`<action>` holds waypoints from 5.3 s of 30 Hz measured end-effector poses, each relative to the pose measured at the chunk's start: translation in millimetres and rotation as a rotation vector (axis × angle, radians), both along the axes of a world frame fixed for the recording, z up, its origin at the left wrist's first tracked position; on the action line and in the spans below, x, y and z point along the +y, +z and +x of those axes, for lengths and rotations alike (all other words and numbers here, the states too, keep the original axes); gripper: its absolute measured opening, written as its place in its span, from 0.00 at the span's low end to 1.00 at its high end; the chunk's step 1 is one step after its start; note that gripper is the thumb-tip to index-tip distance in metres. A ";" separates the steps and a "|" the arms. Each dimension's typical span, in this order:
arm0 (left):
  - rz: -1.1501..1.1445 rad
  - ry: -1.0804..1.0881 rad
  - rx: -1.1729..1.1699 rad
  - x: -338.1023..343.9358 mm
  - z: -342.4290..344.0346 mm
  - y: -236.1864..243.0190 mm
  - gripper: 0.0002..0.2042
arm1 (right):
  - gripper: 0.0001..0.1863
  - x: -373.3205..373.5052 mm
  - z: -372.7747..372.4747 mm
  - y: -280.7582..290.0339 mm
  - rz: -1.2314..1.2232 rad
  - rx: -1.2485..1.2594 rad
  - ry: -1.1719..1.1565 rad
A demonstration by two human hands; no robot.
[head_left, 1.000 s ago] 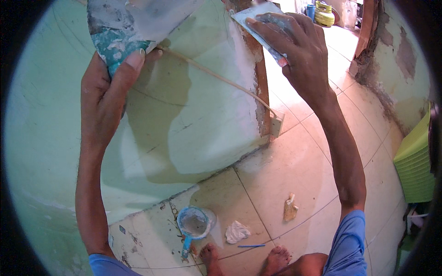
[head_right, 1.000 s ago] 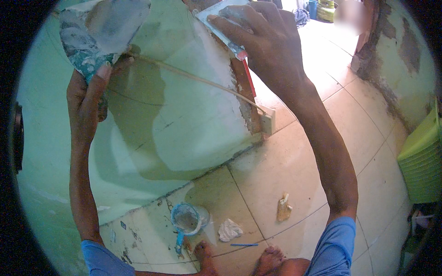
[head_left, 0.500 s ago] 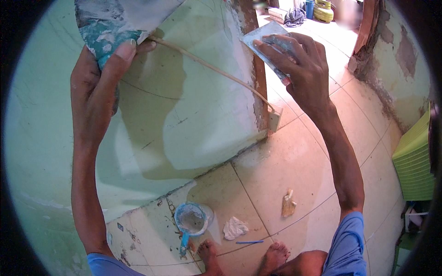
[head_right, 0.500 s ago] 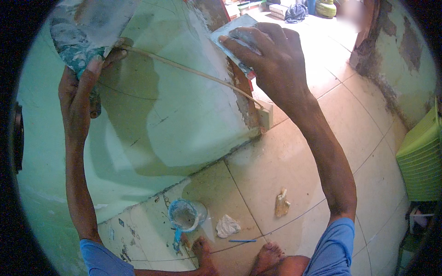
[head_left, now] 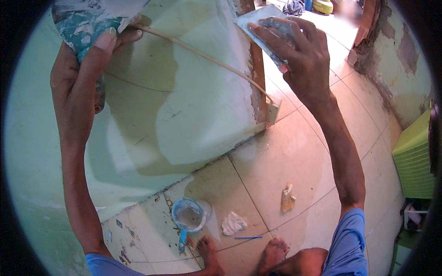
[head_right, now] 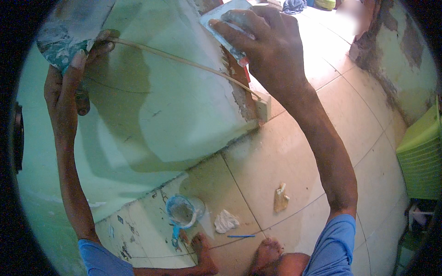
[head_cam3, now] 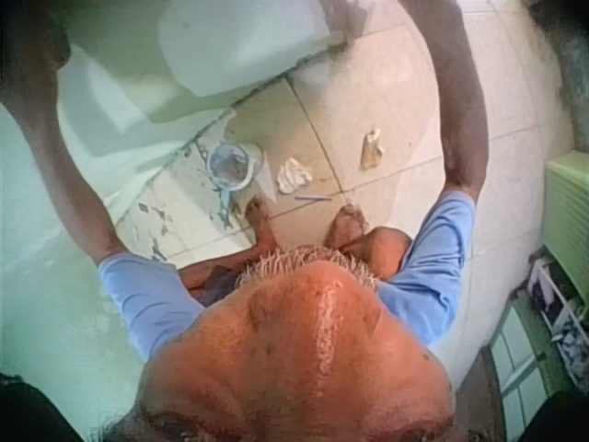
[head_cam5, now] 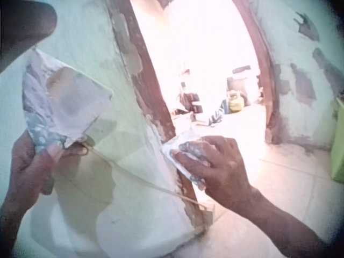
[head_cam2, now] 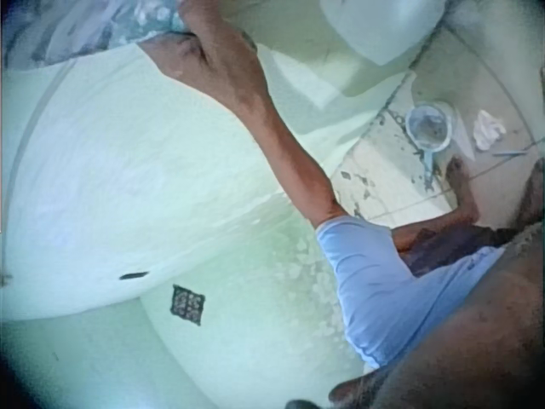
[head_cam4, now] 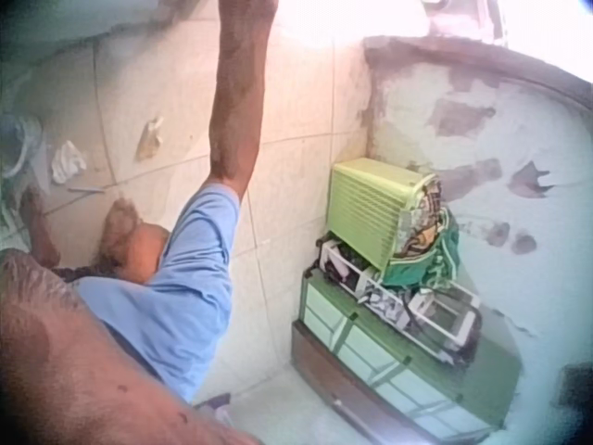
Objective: The person applies filler to cracks and holes in a green wall using putty knives, taking material from a blue container.
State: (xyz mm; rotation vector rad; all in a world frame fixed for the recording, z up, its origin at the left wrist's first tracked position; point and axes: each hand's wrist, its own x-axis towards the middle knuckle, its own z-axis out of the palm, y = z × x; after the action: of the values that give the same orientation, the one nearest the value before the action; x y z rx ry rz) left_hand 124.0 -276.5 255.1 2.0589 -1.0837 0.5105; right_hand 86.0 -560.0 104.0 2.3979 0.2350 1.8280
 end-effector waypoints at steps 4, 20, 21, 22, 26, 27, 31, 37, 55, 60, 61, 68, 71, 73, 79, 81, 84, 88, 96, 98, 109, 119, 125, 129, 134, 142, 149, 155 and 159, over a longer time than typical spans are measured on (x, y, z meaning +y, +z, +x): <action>0.019 0.006 -0.088 5.0 8.8 -1.2 0.17 | 0.25 -3.9 0.8 -18.5 0.004 0.011 0.023; 0.060 0.098 -0.135 5.7 3.9 -0.4 0.17 | 0.35 -1.4 -3.9 -3.6 0.009 0.035 0.015; 0.066 0.129 -0.123 6.5 4.9 -1.2 0.17 | 0.35 -0.4 -5.6 -4.8 0.003 0.050 -0.007; 0.075 0.163 -0.114 7.7 4.6 -0.3 0.17 | 0.31 -2.6 -4.1 -9.7 -0.001 0.032 0.001; 0.127 0.288 -0.172 14.9 6.6 6.3 0.16 | 0.30 -4.8 -3.8 -29.9 0.017 0.068 0.034; 0.120 0.263 -0.211 14.5 7.1 5.2 0.16 | 0.33 -2.6 -5.5 -32.7 0.030 0.103 0.042; 0.136 0.318 -0.174 9.2 5.6 3.2 0.17 | 0.30 -4.8 -5.2 -45.8 0.021 0.100 0.056; 0.160 0.361 -0.090 1.4 2.9 -0.7 0.20 | 0.26 -8.8 -10.8 -53.4 0.007 0.123 0.030; 0.189 0.416 -0.129 -0.1 -4.0 -6.0 0.19 | 0.33 -3.4 -15.8 -97.1 0.055 0.262 0.077; 0.301 0.450 -0.022 7.6 -2.4 4.7 0.20 | 0.33 -4.1 -17.4 -78.3 0.099 0.180 0.087; 0.316 0.486 0.005 8.0 -2.2 5.2 0.20 | 0.33 -5.6 -15.1 -79.5 0.073 0.171 0.074; 0.221 0.169 0.038 -3.1 -8.8 -5.9 0.15 | 0.36 -7.6 -19.4 -87.5 0.077 0.264 0.071; 0.291 0.094 0.023 0.8 -8.6 4.9 0.12 | 0.36 -5.0 -16.6 -71.0 0.065 0.215 0.056; 0.331 0.055 -0.097 0.3 -4.1 5.5 0.12 | 0.32 -4.5 -22.2 -77.5 0.077 0.299 0.036; 0.380 0.008 -0.130 -3.2 -5.9 14.9 0.17 | 0.23 -15.2 -63.4 -66.6 0.440 0.357 0.247; 0.380 -0.011 -0.086 -0.2 -3.1 15.0 0.18 | 0.24 -14.9 -71.0 -58.8 0.756 0.382 0.486; 0.429 0.066 -0.117 0.2 -7.8 15.1 0.18 | 0.18 -7.8 -94.8 -46.0 1.527 0.462 0.888; 0.433 0.007 -0.051 -0.2 -12.3 19.4 0.17 | 0.07 -6.9 -115.2 -44.6 1.800 0.449 0.990; 0.282 -0.178 0.197 15.9 -42.0 -3.3 0.15 | 0.13 4.4 -154.0 -2.1 1.759 0.387 1.241; 0.261 -0.211 0.601 28.0 -63.7 -13.2 0.12 | 0.15 22.7 -156.7 12.9 1.704 0.330 1.299; 0.093 -0.452 1.372 68.2 -112.3 -68.9 0.14 | 0.24 99.5 -150.5 39.6 0.453 0.360 0.885; 0.008 -0.337 1.231 104.0 -140.0 -106.4 0.11 | 0.27 96.2 -155.4 -30.5 0.509 0.617 0.711; -0.123 -0.430 1.600 114.6 -128.9 -135.3 0.12 | 0.23 137.5 -161.1 -0.5 0.699 0.449 1.155; -0.079 -0.520 1.628 115.5 -130.7 -142.4 0.12 | 0.23 120.8 -159.0 -39.2 0.609 0.577 0.962; -0.156 -0.427 1.584 122.4 -131.3 -141.1 0.13 | 0.22 124.5 -164.0 -31.4 0.838 0.558 0.922; -0.203 -0.503 1.651 127.7 -139.8 -151.6 0.15 | 0.24 123.6 -163.2 -87.7 0.831 0.760 0.864; -0.257 -0.588 1.815 136.0 -145.9 -178.0 0.16 | 0.24 168.5 -177.8 -54.8 0.901 0.687 1.019; -0.266 -0.547 1.827 149.8 -148.6 -189.2 0.17 | 0.24 166.8 -184.8 -57.0 1.033 0.730 0.896; -0.219 -0.527 1.875 155.4 -153.0 -196.1 0.16 | 0.24 180.3 -187.8 -68.6 0.887 0.735 0.964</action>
State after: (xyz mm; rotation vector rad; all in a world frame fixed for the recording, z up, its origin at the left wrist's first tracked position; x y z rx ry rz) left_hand -29.0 -121.0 59.0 1.0778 -0.2303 -1.2900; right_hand -101.8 -379.7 35.5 4.0579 0.9469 1.2322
